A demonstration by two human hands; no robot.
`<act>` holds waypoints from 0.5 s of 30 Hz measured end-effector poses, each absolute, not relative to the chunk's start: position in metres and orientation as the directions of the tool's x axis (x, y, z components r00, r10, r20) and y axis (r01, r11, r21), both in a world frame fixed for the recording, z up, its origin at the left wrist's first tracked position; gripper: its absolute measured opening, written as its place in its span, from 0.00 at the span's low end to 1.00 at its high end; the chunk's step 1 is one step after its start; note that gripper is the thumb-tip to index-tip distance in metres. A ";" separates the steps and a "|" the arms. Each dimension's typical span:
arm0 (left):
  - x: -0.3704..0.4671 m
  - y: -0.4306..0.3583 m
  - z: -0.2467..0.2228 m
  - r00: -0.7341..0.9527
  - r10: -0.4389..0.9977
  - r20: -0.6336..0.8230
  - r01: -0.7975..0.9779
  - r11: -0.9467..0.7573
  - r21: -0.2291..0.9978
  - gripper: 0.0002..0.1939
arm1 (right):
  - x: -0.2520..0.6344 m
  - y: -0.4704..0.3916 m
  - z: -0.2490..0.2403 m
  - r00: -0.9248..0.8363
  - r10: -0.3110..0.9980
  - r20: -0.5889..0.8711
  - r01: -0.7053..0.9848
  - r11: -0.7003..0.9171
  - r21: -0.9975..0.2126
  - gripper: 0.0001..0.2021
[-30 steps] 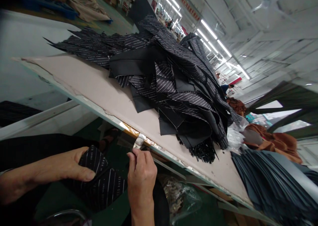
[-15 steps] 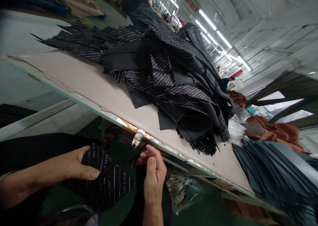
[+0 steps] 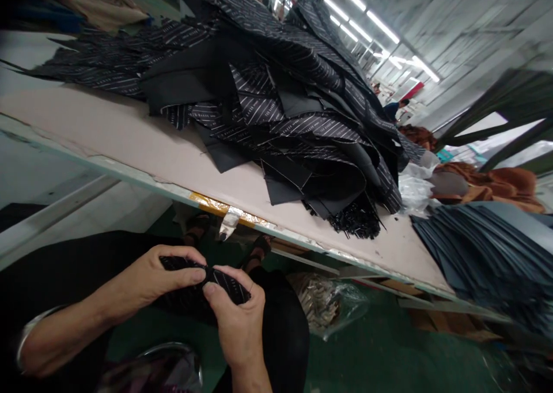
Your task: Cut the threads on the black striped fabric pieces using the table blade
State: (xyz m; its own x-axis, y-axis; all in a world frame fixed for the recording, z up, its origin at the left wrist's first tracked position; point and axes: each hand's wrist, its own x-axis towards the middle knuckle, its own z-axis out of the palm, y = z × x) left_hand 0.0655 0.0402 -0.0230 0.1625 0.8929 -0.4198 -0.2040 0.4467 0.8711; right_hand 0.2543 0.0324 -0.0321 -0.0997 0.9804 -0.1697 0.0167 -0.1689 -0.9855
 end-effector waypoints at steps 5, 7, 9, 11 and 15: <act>0.073 0.042 -0.019 0.123 0.842 -0.525 -0.310 0.535 0.786 0.19 | 0.252 0.030 -0.025 -0.200 0.893 0.402 0.184 0.437 -0.880 0.11; 0.074 0.042 -0.021 0.133 0.812 -0.568 -0.374 0.572 0.730 0.19 | 0.250 0.031 -0.022 -0.313 0.768 0.559 0.240 0.633 -0.736 0.14; 0.074 0.041 -0.022 0.131 0.813 -0.567 -0.404 0.566 0.718 0.20 | 0.248 0.033 -0.021 -0.308 0.750 0.586 0.271 0.659 -0.701 0.14; 0.074 0.040 -0.024 0.120 0.841 -0.527 -0.407 0.526 0.747 0.20 | 0.245 0.036 -0.023 -0.154 0.841 0.519 0.260 0.541 -0.800 0.13; 0.073 0.039 -0.024 0.103 0.841 -0.532 -0.400 0.524 0.752 0.24 | 0.243 0.042 -0.029 -0.023 0.952 0.306 0.154 0.306 -0.939 0.11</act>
State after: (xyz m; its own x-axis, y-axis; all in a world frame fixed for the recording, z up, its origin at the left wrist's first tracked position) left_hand 0.0732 0.0393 -0.0243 0.1026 0.8407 -0.5317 -0.3996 0.5243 0.7520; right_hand 0.2432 0.0417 -0.0289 -0.0232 0.9517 0.3062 0.1541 0.3061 -0.9395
